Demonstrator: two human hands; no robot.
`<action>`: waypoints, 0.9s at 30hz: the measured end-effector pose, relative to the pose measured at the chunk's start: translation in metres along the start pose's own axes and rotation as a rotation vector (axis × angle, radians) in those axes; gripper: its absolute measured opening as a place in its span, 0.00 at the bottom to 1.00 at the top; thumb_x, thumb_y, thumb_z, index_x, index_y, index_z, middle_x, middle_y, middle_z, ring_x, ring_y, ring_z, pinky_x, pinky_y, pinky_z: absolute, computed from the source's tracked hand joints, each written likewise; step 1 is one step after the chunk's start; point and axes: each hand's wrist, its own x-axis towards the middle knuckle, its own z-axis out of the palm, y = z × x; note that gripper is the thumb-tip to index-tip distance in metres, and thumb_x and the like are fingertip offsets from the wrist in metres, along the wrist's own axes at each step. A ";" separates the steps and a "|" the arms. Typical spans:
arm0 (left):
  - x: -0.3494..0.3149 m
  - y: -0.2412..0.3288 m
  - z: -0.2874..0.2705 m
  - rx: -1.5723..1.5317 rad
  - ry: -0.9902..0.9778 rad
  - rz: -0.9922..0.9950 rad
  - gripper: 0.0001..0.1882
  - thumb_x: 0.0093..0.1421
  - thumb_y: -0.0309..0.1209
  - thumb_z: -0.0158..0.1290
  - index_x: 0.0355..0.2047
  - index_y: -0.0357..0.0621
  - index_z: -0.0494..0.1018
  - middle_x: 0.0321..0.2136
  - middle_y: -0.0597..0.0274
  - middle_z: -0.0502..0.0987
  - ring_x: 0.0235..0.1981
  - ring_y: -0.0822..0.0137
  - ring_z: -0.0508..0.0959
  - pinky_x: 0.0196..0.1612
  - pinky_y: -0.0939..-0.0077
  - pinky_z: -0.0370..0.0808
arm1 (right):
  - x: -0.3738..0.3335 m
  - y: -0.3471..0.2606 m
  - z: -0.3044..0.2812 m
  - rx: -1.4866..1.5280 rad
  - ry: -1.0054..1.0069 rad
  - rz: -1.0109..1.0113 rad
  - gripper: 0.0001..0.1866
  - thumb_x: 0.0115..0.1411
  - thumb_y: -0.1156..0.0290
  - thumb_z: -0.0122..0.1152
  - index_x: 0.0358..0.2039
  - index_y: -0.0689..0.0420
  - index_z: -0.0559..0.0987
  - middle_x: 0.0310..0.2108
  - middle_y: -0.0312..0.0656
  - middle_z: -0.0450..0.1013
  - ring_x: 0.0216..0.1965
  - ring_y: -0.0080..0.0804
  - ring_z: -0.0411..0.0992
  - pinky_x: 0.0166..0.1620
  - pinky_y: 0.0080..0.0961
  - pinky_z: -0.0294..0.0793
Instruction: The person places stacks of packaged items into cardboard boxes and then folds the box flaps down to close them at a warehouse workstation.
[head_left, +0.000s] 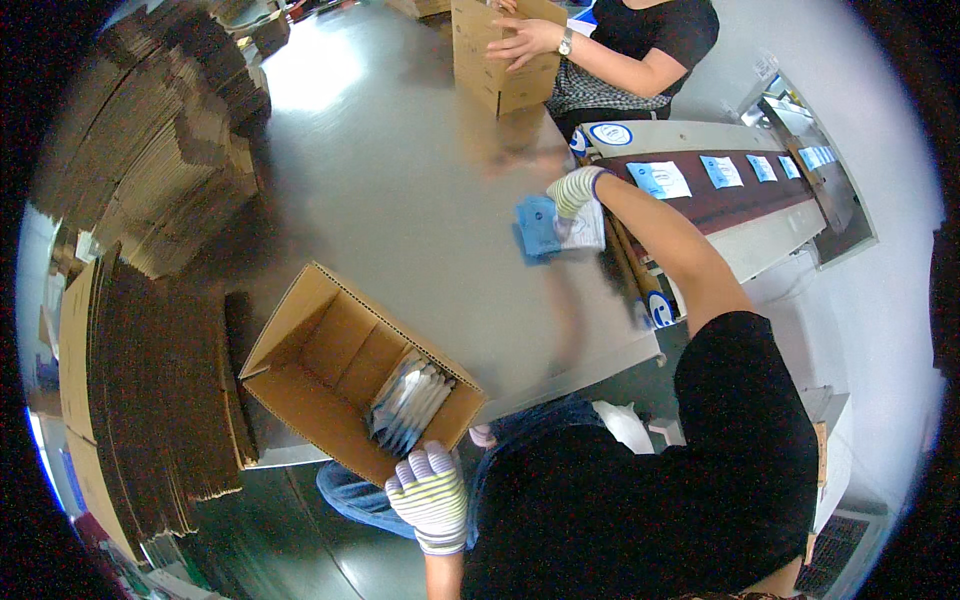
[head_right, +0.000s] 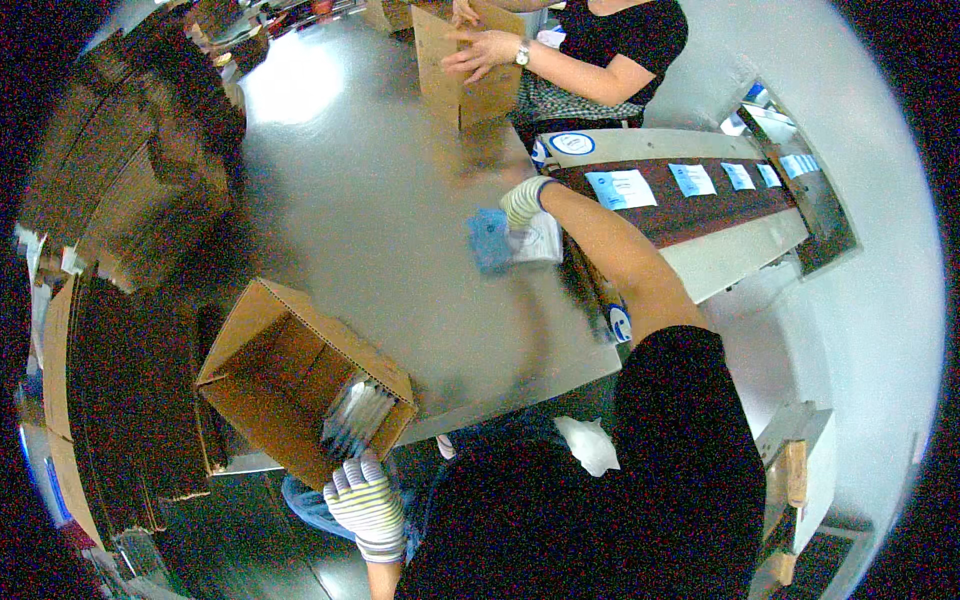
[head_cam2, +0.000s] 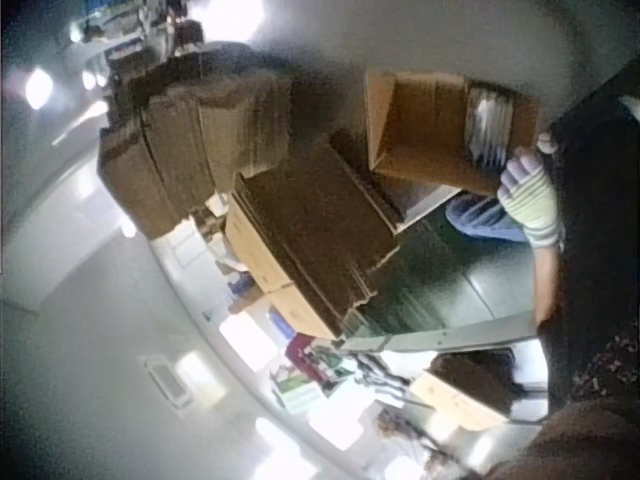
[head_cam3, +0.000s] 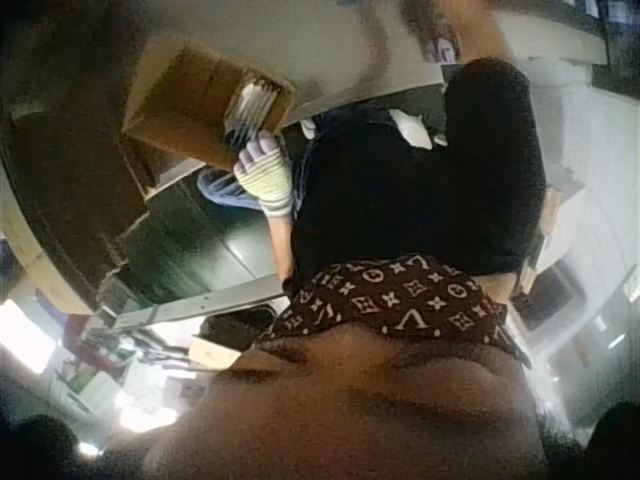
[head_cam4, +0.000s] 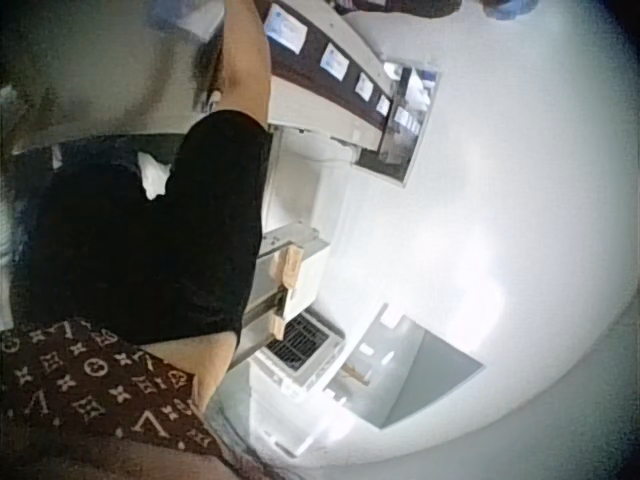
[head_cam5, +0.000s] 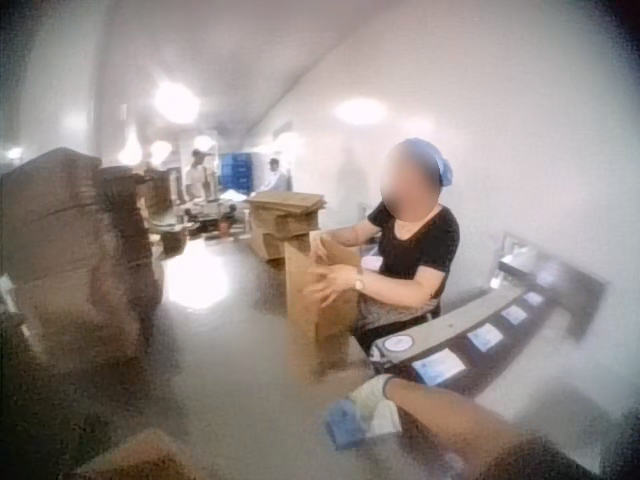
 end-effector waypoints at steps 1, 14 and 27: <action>0.001 0.001 0.002 -0.008 0.005 0.000 0.13 0.50 0.35 0.56 0.34 0.48 0.68 0.24 0.65 0.69 0.24 0.65 0.68 0.26 0.67 0.61 | -0.003 -0.002 0.010 -0.036 -0.035 -0.082 0.15 0.44 0.60 0.64 0.25 0.60 0.80 0.26 0.48 0.77 0.25 0.40 0.73 0.29 0.38 0.72; 0.000 -0.006 0.002 -0.008 -0.031 -0.003 0.10 0.51 0.39 0.54 0.31 0.52 0.69 0.21 0.69 0.67 0.24 0.67 0.69 0.27 0.68 0.62 | -0.158 -0.241 -0.044 0.720 0.469 -0.033 0.35 0.41 0.58 0.71 0.49 0.58 0.71 0.43 0.50 0.74 0.46 0.44 0.73 0.51 0.36 0.71; -0.022 -0.007 0.014 0.009 -0.062 0.064 0.09 0.51 0.34 0.48 0.33 0.48 0.70 0.21 0.69 0.65 0.22 0.71 0.68 0.25 0.73 0.62 | -0.097 -0.434 -0.165 0.014 0.659 -0.449 0.24 0.55 0.67 0.55 0.53 0.57 0.67 0.47 0.51 0.69 0.46 0.45 0.70 0.49 0.39 0.69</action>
